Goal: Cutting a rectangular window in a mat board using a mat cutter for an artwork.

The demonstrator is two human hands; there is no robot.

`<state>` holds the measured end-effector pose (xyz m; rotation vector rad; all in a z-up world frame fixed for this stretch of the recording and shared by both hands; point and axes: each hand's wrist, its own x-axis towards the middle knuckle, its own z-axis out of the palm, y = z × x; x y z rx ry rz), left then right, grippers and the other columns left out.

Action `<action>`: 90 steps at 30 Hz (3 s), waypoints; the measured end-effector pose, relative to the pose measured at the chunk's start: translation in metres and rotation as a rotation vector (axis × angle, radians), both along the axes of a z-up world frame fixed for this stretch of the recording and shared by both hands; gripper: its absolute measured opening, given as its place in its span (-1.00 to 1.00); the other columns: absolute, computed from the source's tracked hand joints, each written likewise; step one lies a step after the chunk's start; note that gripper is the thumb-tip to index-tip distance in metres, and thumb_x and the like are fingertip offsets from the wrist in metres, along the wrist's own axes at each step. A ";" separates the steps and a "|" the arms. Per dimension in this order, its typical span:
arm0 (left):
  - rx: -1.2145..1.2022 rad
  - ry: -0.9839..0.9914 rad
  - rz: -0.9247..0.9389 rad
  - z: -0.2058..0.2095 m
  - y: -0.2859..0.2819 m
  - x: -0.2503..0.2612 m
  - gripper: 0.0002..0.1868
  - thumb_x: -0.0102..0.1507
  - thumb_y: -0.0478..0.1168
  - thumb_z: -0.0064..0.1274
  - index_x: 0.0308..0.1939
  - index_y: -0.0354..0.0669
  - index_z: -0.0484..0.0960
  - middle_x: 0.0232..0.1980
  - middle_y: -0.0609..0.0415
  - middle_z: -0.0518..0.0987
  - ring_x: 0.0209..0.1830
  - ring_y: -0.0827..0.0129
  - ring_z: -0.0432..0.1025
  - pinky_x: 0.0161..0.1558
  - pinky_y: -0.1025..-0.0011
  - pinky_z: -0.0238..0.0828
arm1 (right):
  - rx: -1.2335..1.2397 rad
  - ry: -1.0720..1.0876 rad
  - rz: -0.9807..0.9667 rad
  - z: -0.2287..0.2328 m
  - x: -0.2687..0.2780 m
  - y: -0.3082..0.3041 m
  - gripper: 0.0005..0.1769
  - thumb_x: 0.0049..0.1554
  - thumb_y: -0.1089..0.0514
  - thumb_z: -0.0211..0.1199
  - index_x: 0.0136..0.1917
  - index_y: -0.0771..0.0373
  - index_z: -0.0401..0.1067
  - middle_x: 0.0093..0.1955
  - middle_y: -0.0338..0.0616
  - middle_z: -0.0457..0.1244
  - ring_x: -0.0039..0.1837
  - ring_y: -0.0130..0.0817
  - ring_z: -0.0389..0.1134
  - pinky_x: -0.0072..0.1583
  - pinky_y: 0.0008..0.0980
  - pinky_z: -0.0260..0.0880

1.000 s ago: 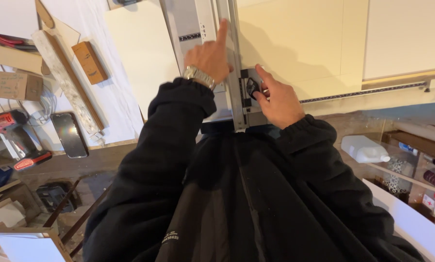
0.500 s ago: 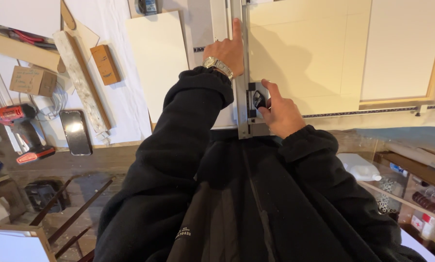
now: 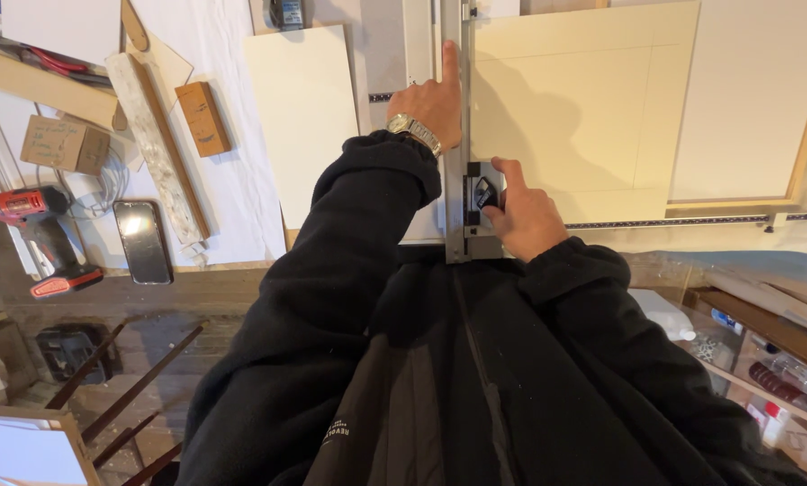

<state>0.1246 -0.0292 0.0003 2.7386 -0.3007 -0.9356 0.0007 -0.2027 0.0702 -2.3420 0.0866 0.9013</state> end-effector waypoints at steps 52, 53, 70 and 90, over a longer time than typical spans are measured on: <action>-0.023 -0.028 -0.083 0.026 0.016 0.006 0.04 0.05 -0.44 0.00 0.62 -0.28 -0.08 0.68 -0.20 -0.43 -0.60 0.23 0.49 -0.59 0.31 0.44 | 0.034 -0.457 -0.306 -0.057 -0.020 0.026 -0.46 0.17 0.29 0.34 0.37 0.33 0.22 0.01 0.16 0.37 0.02 0.15 0.42 0.01 0.00 0.40; -0.024 -0.025 -0.080 0.024 0.016 0.007 0.04 0.05 -0.44 0.00 0.62 -0.28 -0.08 0.68 -0.20 -0.43 -0.60 0.23 0.49 -0.59 0.31 0.44 | 0.033 -0.454 -0.303 -0.059 -0.012 0.026 -0.46 0.17 0.29 0.34 0.37 0.33 0.22 0.01 0.16 0.37 0.02 0.15 0.42 0.01 0.00 0.40; -0.043 -0.079 -0.068 0.027 0.012 0.001 0.00 0.09 -0.37 0.08 0.58 -0.47 -0.03 0.67 -0.21 -0.43 -0.63 0.22 0.49 -0.55 0.27 0.48 | 0.135 -0.511 -0.276 -0.069 0.079 0.027 -0.52 0.25 0.35 0.29 0.37 0.33 0.19 0.00 0.10 0.38 0.02 0.10 0.44 0.03 -0.04 0.41; -0.066 -0.037 -0.036 0.027 0.010 0.003 0.03 0.05 -0.40 0.08 0.57 -0.47 -0.04 0.66 -0.17 -0.41 -0.58 0.15 0.53 -0.53 0.23 0.52 | 0.132 -0.468 -0.292 -0.069 0.107 0.029 -0.54 0.27 0.32 0.29 0.36 0.33 0.19 -0.04 0.03 0.40 -0.02 -0.04 0.46 0.01 -0.12 0.42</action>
